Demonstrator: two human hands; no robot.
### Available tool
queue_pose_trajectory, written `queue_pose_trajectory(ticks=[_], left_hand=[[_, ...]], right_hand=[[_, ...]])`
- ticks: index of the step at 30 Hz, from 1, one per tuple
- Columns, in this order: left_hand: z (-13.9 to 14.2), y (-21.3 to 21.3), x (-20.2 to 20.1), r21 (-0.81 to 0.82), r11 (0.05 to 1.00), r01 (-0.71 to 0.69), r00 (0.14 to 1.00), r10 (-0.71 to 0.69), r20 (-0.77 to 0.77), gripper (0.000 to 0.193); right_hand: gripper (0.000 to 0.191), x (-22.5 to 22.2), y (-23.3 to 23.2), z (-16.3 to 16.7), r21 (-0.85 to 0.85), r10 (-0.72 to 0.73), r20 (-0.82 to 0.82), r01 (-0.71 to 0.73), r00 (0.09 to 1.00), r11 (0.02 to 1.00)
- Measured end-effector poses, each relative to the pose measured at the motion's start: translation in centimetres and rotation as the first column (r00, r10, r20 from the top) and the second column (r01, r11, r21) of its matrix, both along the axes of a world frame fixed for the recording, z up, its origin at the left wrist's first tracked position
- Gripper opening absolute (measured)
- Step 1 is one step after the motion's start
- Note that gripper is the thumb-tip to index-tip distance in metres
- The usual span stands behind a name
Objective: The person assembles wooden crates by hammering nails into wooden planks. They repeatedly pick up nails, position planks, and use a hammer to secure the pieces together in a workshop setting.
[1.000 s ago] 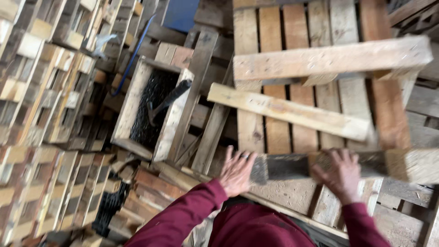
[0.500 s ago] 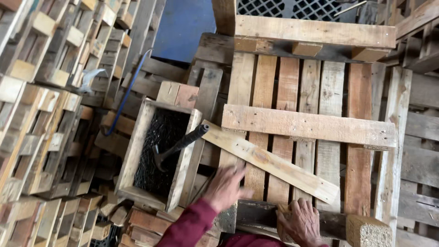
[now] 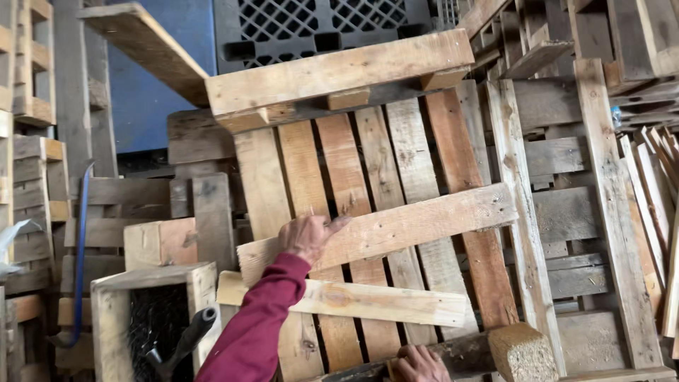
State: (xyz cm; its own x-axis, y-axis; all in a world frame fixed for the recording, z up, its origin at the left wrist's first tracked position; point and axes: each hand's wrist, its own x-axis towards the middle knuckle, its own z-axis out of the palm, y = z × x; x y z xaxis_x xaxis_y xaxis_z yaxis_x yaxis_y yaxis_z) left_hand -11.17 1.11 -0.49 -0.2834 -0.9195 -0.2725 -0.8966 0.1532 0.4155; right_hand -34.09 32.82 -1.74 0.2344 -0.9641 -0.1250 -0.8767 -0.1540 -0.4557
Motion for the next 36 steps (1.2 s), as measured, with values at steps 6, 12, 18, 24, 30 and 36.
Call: queue_pose_trajectory(ticks=[6, 12, 18, 24, 30, 36], left_hand=[[0.2, -2.3, -1.6, -0.044, 0.999, 0.019, 0.998, -0.021, -0.06, 0.082], [-1.0, -8.5, -5.5, -0.159, 0.985, 0.066, 0.998, -0.064, 0.017, 0.084], [0.8, -8.2, -5.8, -0.201, 0.974, -0.108, 0.993, 0.095, -0.075, 0.065], [2.3, 0.3, -8.6, -0.609, 0.71, -0.353, 0.838, -0.049, -0.543, 0.024], [4.5, 26.2, -0.3, -0.348, 0.901, -0.26, 0.794, -0.006, -0.608, 0.018], [6.7, 37.4, 13.1, -0.254, 0.717, -0.649, 0.703, 0.438, -0.56, 0.018]], right_hand=[[0.028, 0.2, -2.4, -2.6, 0.1, -0.337, 0.027, 0.333, 0.941, 0.938], [0.024, -2.3, -4.8, -1.6, -0.12, -0.009, -0.041, 0.004, 0.999, 0.993], [0.04, -1.2, -6.0, 3.6, 0.084, -0.114, 0.055, 0.109, 0.992, 0.99], [0.046, -0.7, -5.2, 2.9, -0.045, -0.032, -0.039, 0.03, 0.999, 0.999], [0.046, 0.0, -4.1, -1.1, -0.145, -0.036, -0.116, 0.019, 0.993, 0.989], [0.045, 1.0, -3.4, -0.5, -0.183, 0.0, -0.192, -0.036, 0.981, 0.983]])
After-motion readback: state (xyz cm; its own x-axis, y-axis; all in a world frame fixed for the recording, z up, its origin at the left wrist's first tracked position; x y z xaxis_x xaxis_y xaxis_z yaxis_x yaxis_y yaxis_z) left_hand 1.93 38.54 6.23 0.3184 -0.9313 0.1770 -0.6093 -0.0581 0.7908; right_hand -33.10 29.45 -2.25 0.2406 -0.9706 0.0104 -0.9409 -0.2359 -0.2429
